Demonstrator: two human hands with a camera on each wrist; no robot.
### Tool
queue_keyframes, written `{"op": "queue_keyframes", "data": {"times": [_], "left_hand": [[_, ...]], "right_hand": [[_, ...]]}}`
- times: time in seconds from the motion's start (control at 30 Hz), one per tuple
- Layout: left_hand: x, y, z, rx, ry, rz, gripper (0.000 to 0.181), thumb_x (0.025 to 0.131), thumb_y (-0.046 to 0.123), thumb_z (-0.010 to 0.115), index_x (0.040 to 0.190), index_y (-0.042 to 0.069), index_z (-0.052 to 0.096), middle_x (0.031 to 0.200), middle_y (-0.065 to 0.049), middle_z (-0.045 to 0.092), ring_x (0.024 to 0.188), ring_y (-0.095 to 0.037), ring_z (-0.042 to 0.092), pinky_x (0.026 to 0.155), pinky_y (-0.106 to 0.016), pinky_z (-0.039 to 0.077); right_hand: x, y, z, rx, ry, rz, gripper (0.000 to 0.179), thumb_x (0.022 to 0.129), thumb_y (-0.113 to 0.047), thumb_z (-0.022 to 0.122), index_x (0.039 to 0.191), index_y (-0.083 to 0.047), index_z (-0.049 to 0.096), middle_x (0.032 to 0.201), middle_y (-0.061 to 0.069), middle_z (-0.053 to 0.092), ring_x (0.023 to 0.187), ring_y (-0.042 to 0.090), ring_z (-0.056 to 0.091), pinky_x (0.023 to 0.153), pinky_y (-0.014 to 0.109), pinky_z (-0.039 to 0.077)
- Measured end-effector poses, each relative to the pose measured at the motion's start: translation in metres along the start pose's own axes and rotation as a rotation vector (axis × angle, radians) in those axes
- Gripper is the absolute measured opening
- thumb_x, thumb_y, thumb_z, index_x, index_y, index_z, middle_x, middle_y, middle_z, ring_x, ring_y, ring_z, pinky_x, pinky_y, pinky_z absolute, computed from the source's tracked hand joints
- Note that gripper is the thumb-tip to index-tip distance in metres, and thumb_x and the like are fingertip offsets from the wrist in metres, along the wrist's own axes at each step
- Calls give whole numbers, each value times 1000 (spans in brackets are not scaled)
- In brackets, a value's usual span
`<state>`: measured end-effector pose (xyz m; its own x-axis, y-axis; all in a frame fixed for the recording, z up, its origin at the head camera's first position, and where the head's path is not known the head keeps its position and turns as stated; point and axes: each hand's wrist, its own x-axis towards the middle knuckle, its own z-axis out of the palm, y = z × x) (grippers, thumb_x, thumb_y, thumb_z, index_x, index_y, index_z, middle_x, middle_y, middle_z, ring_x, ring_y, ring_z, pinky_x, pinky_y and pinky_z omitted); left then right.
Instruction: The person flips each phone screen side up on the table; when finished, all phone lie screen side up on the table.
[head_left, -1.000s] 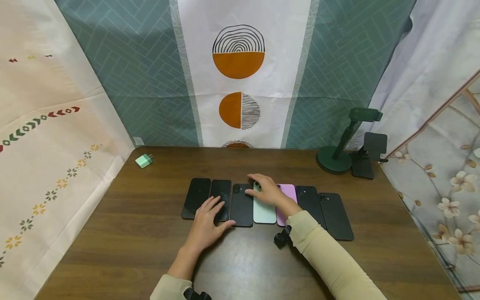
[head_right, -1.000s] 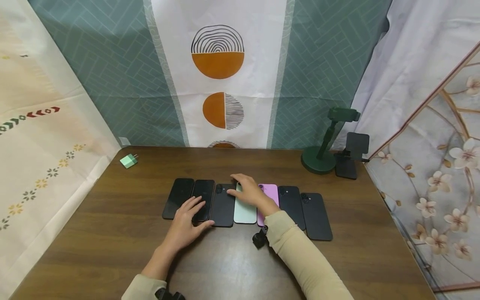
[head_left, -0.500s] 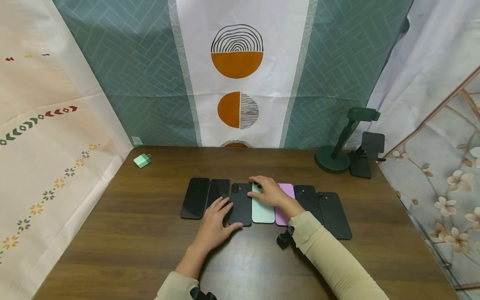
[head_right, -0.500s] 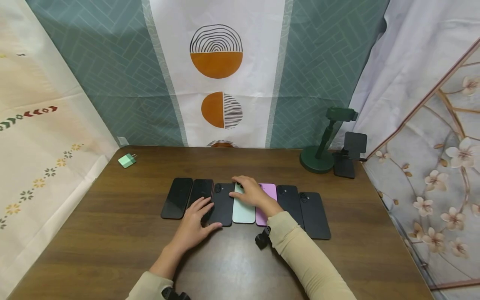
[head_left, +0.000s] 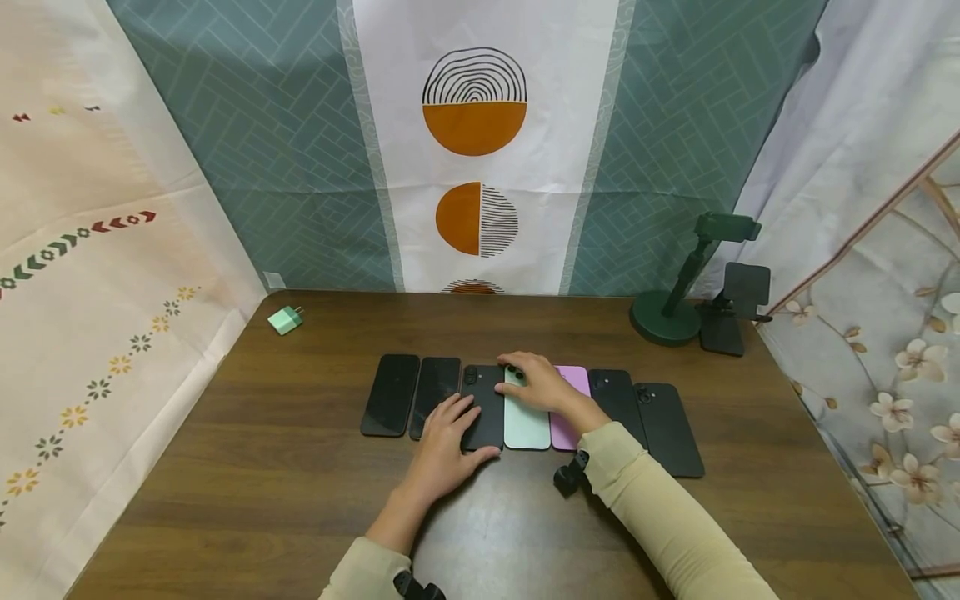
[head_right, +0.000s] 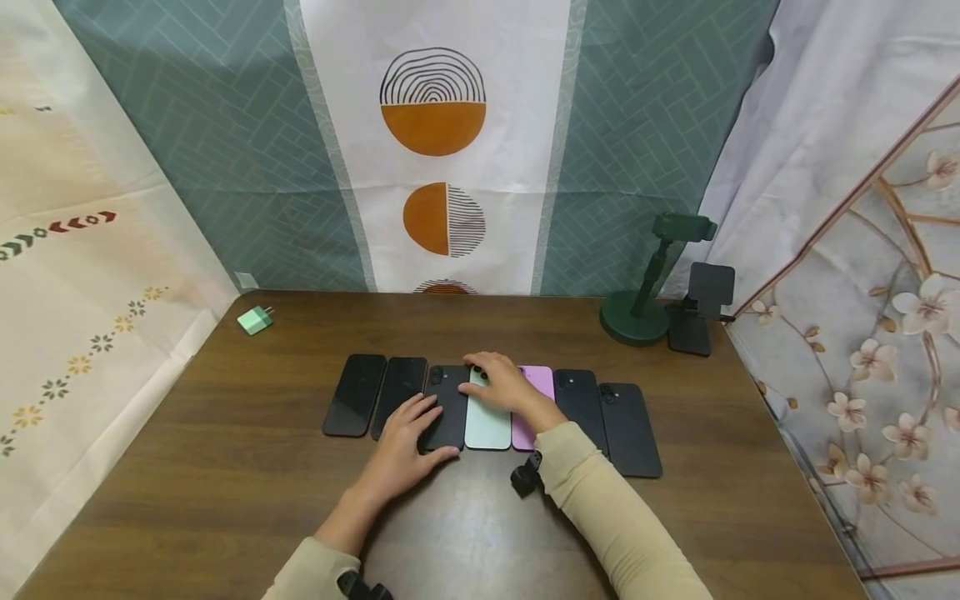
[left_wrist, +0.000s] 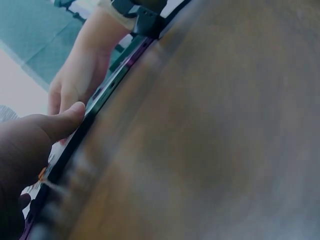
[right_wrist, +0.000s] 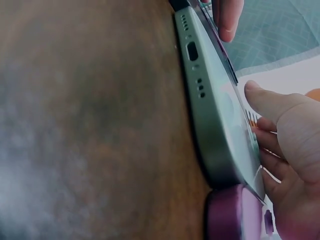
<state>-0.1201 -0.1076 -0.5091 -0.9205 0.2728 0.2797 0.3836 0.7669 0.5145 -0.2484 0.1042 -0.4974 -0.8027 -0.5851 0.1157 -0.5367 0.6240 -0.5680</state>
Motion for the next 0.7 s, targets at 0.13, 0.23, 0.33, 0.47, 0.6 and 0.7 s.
{"op": "queue_keyframes", "data": {"times": [0.13, 0.23, 0.33, 0.47, 0.6, 0.7], "left_hand": [[2, 4, 5, 10, -4, 25, 72, 81, 46, 84, 132, -1, 65, 146, -17, 54, 138, -36, 46, 117, -56, 30], [2, 6, 7, 22, 2, 19, 72, 80, 46, 85, 130, -2, 67, 145, -16, 55, 136, -34, 49, 117, -54, 30], [1, 7, 8, 37, 11, 8, 70, 79, 45, 86, 128, -2, 68, 143, -16, 57, 135, -34, 50, 117, -54, 31], [1, 7, 8, 49, 12, 3, 70, 80, 47, 84, 127, -2, 68, 143, -16, 57, 134, -33, 50, 117, -53, 32], [3, 6, 8, 59, 18, 10, 71, 79, 49, 84, 127, -2, 69, 142, -15, 58, 134, -33, 51, 115, -54, 34], [4, 4, 8, 71, 25, 9, 72, 78, 50, 84, 126, -2, 69, 142, -15, 59, 133, -34, 52, 114, -54, 36]], "right_hand": [[0, 1, 0, 7, -9, -1, 59, 96, -33, 72, 144, -4, 55, 144, 15, 57, 135, 34, 51, 111, 53, 40], [0, 0, 0, 19, -36, 9, 59, 96, -34, 71, 145, -5, 54, 146, 14, 55, 139, 35, 46, 115, 54, 35], [0, 0, 0, 26, -63, 25, 59, 97, -34, 70, 146, -7, 54, 148, 13, 54, 143, 35, 40, 120, 53, 26], [-1, -1, 1, 24, -70, 25, 58, 97, -34, 69, 146, -7, 54, 149, 14, 52, 145, 39, 36, 121, 55, 21], [-1, -1, 1, 23, -61, 12, 55, 98, -33, 69, 145, -8, 56, 150, 16, 51, 145, 41, 35, 121, 57, 21], [0, -1, 1, 23, -54, -7, 52, 98, -32, 68, 144, -7, 57, 149, 17, 52, 144, 38, 38, 121, 55, 21]]}}
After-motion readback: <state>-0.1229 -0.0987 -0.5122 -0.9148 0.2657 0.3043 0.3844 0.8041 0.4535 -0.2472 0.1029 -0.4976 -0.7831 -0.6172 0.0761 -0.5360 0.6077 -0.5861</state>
